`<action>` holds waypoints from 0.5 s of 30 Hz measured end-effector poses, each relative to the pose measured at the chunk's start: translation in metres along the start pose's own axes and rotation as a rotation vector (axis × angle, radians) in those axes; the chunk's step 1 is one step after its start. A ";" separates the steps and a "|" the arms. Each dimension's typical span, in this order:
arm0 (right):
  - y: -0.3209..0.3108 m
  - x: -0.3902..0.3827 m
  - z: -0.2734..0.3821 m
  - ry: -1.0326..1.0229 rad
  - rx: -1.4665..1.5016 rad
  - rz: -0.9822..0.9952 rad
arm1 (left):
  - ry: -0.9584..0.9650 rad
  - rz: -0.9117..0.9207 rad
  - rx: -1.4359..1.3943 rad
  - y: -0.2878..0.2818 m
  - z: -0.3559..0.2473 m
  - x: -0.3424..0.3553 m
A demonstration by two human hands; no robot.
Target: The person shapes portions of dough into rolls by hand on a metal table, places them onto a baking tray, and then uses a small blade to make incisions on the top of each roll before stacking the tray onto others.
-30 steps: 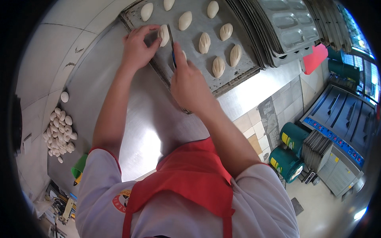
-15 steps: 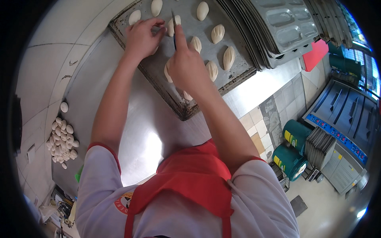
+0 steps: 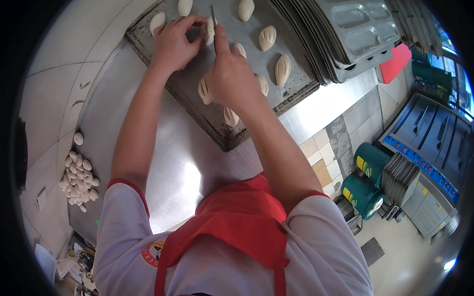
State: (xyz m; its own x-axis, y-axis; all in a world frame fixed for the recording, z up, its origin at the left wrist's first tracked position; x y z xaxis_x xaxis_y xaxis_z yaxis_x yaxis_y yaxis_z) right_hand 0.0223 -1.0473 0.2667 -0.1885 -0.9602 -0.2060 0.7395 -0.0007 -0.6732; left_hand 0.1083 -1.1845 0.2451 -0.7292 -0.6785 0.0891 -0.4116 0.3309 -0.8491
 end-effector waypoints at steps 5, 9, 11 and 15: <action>0.017 -0.047 -0.005 0.093 0.041 0.159 | -0.037 0.151 -0.009 0.009 0.006 0.001; 0.001 -0.049 0.000 0.037 0.059 0.091 | -0.006 0.107 -0.055 0.006 0.007 0.002; -0.005 -0.014 -0.007 0.014 0.068 0.031 | 0.048 0.032 -0.020 -0.005 -0.010 0.005; 0.011 -0.002 -0.014 0.174 0.123 0.203 | 0.073 0.117 0.030 0.008 -0.003 0.011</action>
Point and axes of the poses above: each hand's wrist, its own x-axis towards the middle knuckle, its own y-axis out of the palm, z = x × y, the point moved 9 cm from there along x, towards the middle knuckle, and after that the axes turned 12 degrees about z, right-handed, at the moved point
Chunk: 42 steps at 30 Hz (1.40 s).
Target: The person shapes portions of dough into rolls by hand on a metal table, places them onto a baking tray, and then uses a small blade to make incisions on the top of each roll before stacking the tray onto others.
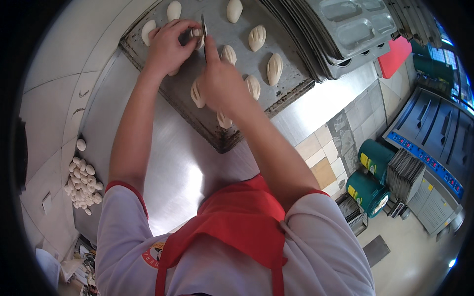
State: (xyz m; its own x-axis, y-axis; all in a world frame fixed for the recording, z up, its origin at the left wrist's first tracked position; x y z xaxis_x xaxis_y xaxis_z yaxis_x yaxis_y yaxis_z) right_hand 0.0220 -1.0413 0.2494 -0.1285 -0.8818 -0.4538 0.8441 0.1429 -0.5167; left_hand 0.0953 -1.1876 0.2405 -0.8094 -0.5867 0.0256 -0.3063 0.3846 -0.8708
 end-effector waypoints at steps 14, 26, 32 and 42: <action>-0.075 0.032 -0.028 -0.054 -0.189 -0.157 | -0.091 -0.065 0.154 0.032 -0.018 0.080; -0.094 0.027 -0.033 -0.172 -0.143 -0.255 | -0.025 -0.033 -0.071 0.031 -0.029 0.091; -0.073 -0.022 -0.045 -0.071 -0.108 -0.099 | -0.099 0.040 -0.078 0.035 -0.023 0.092; -0.071 -0.017 -0.044 0.056 -0.096 -0.002 | -0.014 -0.016 0.030 0.032 -0.029 0.094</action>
Point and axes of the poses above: each hand's wrist, its own x-axis towards the middle knuckle, its own y-axis out of the palm, z = x × y, the point moved 9 cm from there along x, towards the middle knuckle, and after that the axes turned 12 degrees about z, right-handed, at the moved point
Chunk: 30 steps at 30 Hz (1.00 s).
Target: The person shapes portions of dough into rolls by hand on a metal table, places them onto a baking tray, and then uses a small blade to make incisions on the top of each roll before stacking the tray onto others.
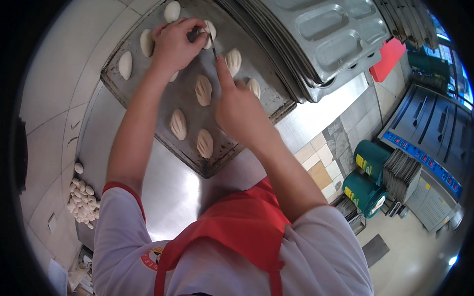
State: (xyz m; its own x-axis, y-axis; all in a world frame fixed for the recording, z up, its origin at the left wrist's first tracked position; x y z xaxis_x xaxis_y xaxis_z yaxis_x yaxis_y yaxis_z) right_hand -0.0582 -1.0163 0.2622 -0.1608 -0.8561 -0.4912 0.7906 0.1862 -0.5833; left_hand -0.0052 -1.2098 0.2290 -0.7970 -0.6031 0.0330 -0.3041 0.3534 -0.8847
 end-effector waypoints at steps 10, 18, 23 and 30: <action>-0.012 0.112 0.074 -0.291 -0.044 -0.188 | -0.181 -0.188 0.237 -0.062 0.084 0.015; 0.008 0.094 0.065 -0.173 -0.121 -0.055 | -0.218 -0.161 0.201 -0.048 0.094 0.015; -0.021 0.109 0.072 -0.241 -0.056 -0.095 | -0.094 -0.224 -0.058 -0.056 0.089 0.022; -0.004 0.107 0.062 -0.147 -0.060 -0.008 | -0.084 -0.096 0.058 -0.050 0.093 0.026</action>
Point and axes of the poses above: each hand's wrist, its own x-axis towards the middle knuckle, its own y-axis out of the palm, z = x × y, the point moved 9 cm from there along x, towards the middle knuckle, and after that the axes turned 12 degrees about z, right-handed, at the moved point
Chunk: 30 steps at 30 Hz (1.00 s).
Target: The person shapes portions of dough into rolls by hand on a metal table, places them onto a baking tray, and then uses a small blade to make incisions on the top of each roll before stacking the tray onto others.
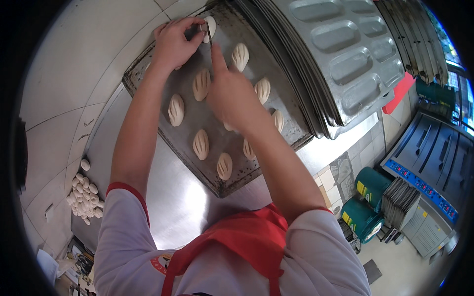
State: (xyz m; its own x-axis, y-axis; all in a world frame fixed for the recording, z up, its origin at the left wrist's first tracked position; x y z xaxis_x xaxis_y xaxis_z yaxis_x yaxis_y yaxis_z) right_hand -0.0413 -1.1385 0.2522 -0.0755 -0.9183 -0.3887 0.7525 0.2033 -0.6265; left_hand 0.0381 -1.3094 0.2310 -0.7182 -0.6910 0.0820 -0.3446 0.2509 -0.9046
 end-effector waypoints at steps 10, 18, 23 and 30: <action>-0.018 0.019 0.000 -0.012 0.011 -0.088 | 0.051 0.048 -0.158 -0.006 -0.009 0.007; 0.043 -0.061 0.039 -0.191 0.085 -0.047 | -0.060 -0.079 -0.284 -0.062 0.019 -0.065; 0.057 0.004 0.060 -0.122 -0.015 -0.054 | -0.075 -0.067 0.046 -0.041 0.025 -0.094; 0.077 -0.054 0.054 0.026 -0.041 0.085 | -0.098 -0.100 0.083 -0.031 0.034 -0.101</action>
State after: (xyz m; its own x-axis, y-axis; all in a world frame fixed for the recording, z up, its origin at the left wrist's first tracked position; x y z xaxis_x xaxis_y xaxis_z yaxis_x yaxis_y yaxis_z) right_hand 0.0558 -1.0922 0.2616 -0.0302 -0.8880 -0.4589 0.7296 0.2942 -0.6173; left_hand 0.1416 -1.2704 0.2369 -0.6190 -0.7735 0.1362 -0.3577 0.1233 -0.9257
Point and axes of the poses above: each hand's wrist, its own x-axis towards the middle knuckle, its own y-axis out of the palm, z = x × y, the point moved 9 cm from there along x, towards the middle knuckle, and after that the axes turned 12 degrees about z, right-handed, at the moved point
